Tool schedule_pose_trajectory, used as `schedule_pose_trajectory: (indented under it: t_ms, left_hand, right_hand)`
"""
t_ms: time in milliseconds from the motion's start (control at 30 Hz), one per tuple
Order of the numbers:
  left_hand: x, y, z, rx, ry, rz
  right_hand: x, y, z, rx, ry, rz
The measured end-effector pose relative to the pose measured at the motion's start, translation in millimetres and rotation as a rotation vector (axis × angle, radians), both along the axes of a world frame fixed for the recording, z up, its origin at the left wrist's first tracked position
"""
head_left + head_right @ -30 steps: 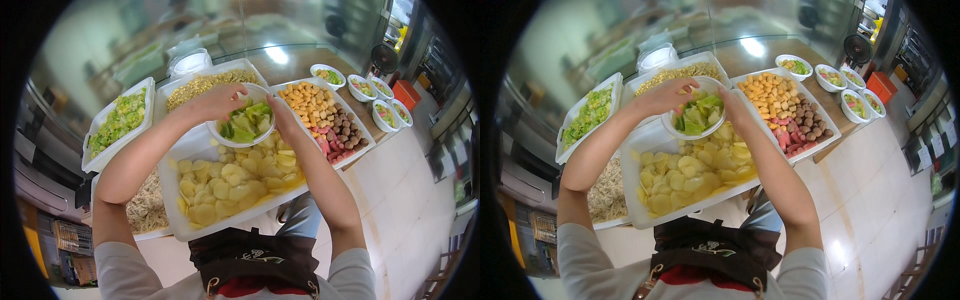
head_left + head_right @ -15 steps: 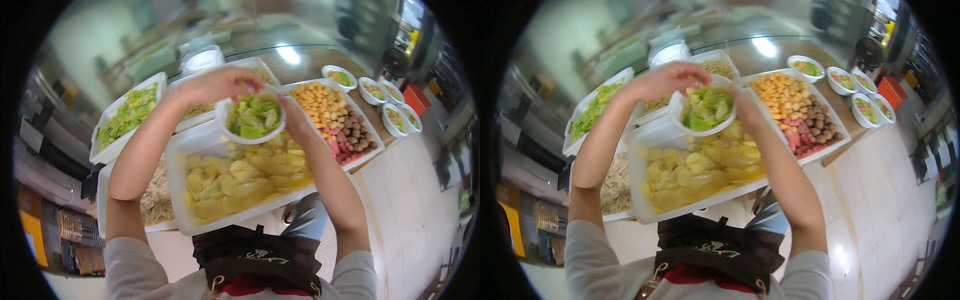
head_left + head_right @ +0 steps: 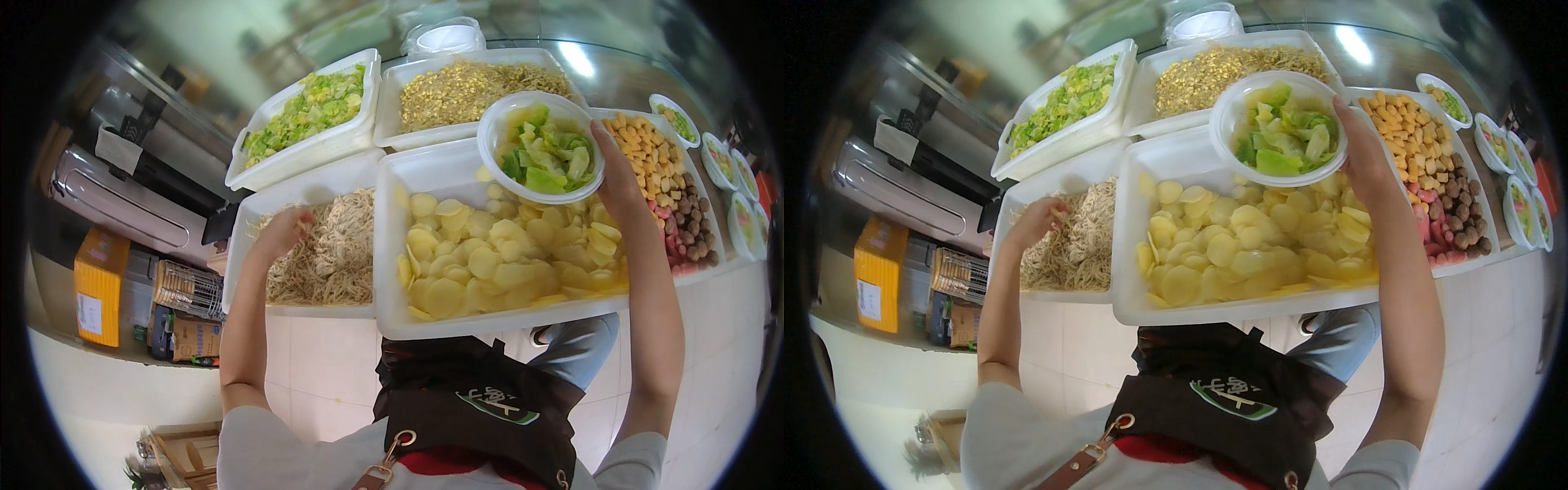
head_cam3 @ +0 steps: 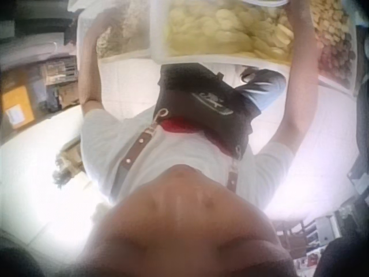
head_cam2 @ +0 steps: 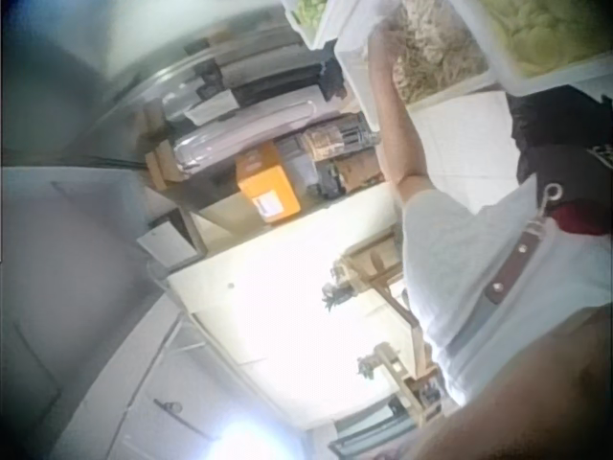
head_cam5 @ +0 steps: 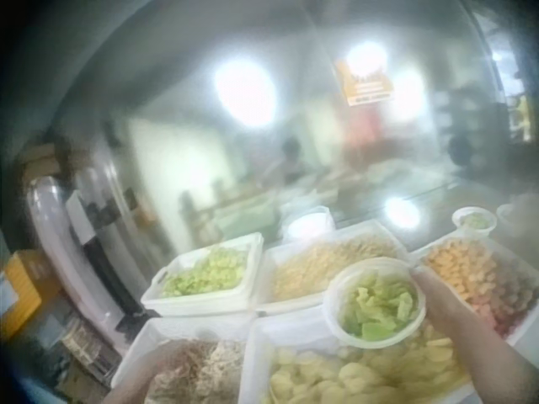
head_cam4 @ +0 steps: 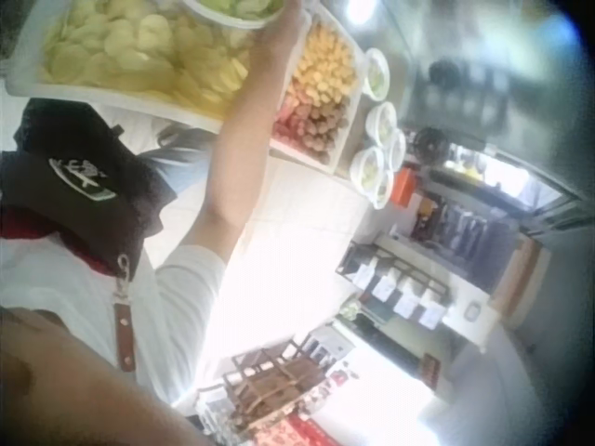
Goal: The person assembles multiple bowls of food by hand, adding sliced potatoes, shredded vegetables, and meatballs from large containers into small white bowls. The person places each completed bowl on a table.
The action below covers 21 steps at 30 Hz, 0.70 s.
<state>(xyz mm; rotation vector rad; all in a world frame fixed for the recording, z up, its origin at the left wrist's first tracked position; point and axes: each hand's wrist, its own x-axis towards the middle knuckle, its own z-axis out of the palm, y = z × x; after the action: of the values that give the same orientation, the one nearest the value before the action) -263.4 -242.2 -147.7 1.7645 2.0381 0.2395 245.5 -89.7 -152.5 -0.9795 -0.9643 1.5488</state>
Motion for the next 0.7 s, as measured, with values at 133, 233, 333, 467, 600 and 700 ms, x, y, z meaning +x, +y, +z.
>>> schedule_pose_trajectory:
  t_ms: [133,233,333,467,600,700]
  left_hand:
    - [46.5,-26.8,-14.4,0.017,0.233,-0.195]
    - [81.7,-46.6,-15.0,-0.022,0.309,-0.236]
    - [58.2,-54.2,-20.9,0.020,0.214,-0.215]
    - [36.7,-44.7,12.4,0.027,-0.203,0.039]
    - [2.4,-35.9,70.1,0.178,-0.297,0.058]
    - [3.9,-28.0,116.5,0.304,-0.465,-0.003]
  right_hand:
    - [7.4,3.9,-3.7,-0.042,-0.018,-0.085]
    - [16.6,13.9,-11.1,-0.051,-0.005,-0.042]
    - [10.8,12.8,-11.3,-0.044,-0.012,-0.031]
    - [9.9,9.5,-9.5,-0.044,-0.019,-0.012]
    - [9.5,11.8,-10.6,-0.030,-0.002,0.015]
    - [7.3,9.8,-10.3,-0.019,0.039,0.015]
